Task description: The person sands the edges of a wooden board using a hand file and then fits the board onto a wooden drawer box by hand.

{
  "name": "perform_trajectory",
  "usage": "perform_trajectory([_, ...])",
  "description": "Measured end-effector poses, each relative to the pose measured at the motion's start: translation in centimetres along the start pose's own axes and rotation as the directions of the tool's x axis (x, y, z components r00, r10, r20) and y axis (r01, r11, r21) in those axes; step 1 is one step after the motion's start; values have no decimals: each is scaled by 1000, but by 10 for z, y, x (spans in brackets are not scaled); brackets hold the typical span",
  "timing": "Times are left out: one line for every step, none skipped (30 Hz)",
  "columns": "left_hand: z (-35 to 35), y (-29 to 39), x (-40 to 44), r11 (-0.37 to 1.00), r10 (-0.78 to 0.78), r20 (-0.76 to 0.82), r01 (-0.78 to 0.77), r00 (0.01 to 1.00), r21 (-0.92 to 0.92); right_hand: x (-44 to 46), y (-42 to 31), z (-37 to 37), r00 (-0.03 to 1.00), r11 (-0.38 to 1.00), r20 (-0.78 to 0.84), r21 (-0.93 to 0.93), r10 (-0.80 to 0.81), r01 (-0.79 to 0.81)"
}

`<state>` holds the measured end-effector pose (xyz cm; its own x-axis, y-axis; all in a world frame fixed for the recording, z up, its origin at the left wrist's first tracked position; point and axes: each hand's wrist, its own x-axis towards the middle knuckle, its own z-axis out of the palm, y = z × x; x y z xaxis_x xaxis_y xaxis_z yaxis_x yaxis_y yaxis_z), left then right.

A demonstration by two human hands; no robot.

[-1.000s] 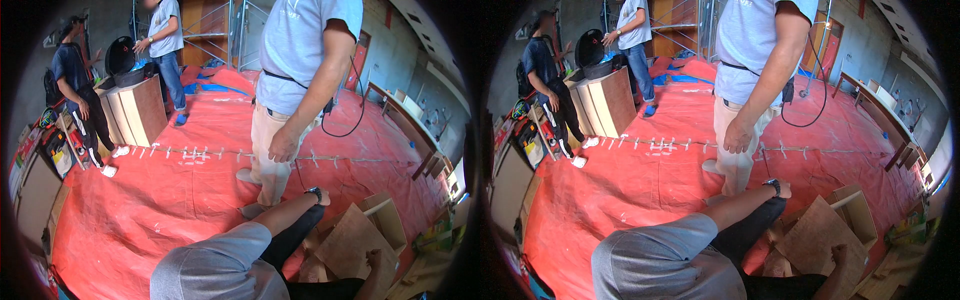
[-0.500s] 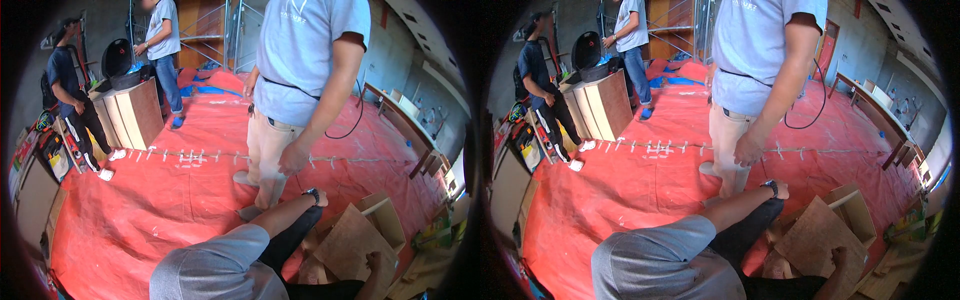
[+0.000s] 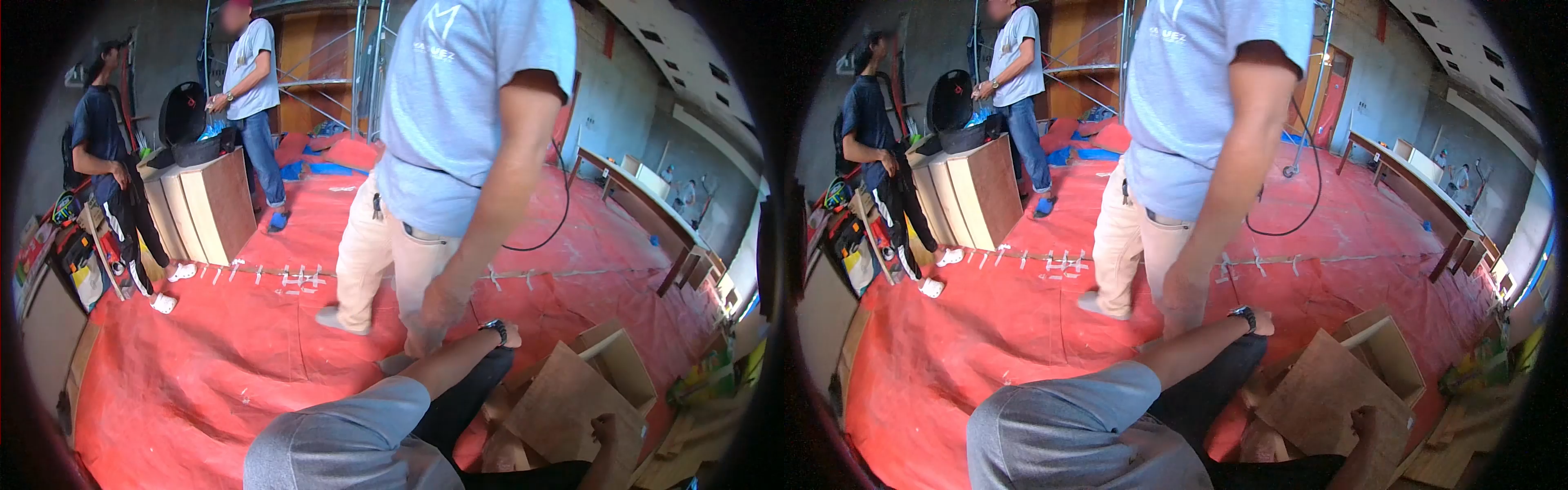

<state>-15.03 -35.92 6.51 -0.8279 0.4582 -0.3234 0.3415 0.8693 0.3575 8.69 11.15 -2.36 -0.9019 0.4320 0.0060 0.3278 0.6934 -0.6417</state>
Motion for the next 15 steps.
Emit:
perform_trajectory([3, -1, 3, 1000, -3, -10, 3, 1000, 8, -2, -2, -1, 1000, 1000, -7, 0, -17, 17])
perform_trajectory([6, -1, 6, 1000, -6, -21, 7, 1000, 16, -5, -4, -2, 1000, 1000, -6, 1, -23, 23])
perform_trajectory([6, -1, 7, 1000, -9, -32, 10, 999, 25, -12, -16, -4, 1000, 1000, -6, 2, -29, 29])
perform_trajectory([-2, 4, -7, 999, -11, -13, 11, 1000, 36, -15, -19, -5, 999, 999, -4, 2, -36, 36])
perform_trajectory([-11, 8, -21, 999, -12, 7, 12, 1000, 46, -17, -22, -5, 999, 999, -23, -15, -34, 34])
perform_trajectory([-19, 12, -37, 998, -14, 27, 13, 1000, 57, -14, -20, -2, 999, 999, -41, -31, -33, 31])
perform_trajectory([-21, 14, -44, 999, -22, 12, 22, 1000, 47, -13, -18, -1, 998, 999, -59, -47, -31, 28])
perform_trajectory([-22, 17, -51, 999, -30, -3, 30, 1000, 38, -12, -17, -2, 999, 998, -36, -60, -33, 31])
perform_trajectory([-23, 19, -53, 999, -38, -18, 39, 999, 28, -11, -17, -4, 999, 997, -14, -73, -34, 33])
perform_trajectory([-20, 17, -48, 999, -21, -18, 22, 1000, 33, -11, -16, -4, 999, 996, 9, -86, -34, 35])
perform_trajectory([-17, 14, -39, 999, -5, -18, 5, 1000, 38, -12, -16, -4, 1000, 997, -7, -69, -25, 25])
perform_trajectory([-18, 14, -40, 999, 11, -18, -10, 1000, 43, -12, -15, -3, 1000, 999, -22, -51, -17, 16])
perform_trajectory([-17, 13, -41, 999, 4, -28, -3, 1000, 40, -12, -13, -1, 999, 999, -38, -33, -9, 7])
perform_trajectory([-17, 13, -42, 999, -2, -37, 4, 999, 36, -12, -12, 0, 999, 1000, -49, -31, -1, 0])
perform_trajectory([-17, 14, -45, 999, -8, -47, 10, 999, 31, -13, -11, 0, 998, 1000, -60, -29, 6, -8])
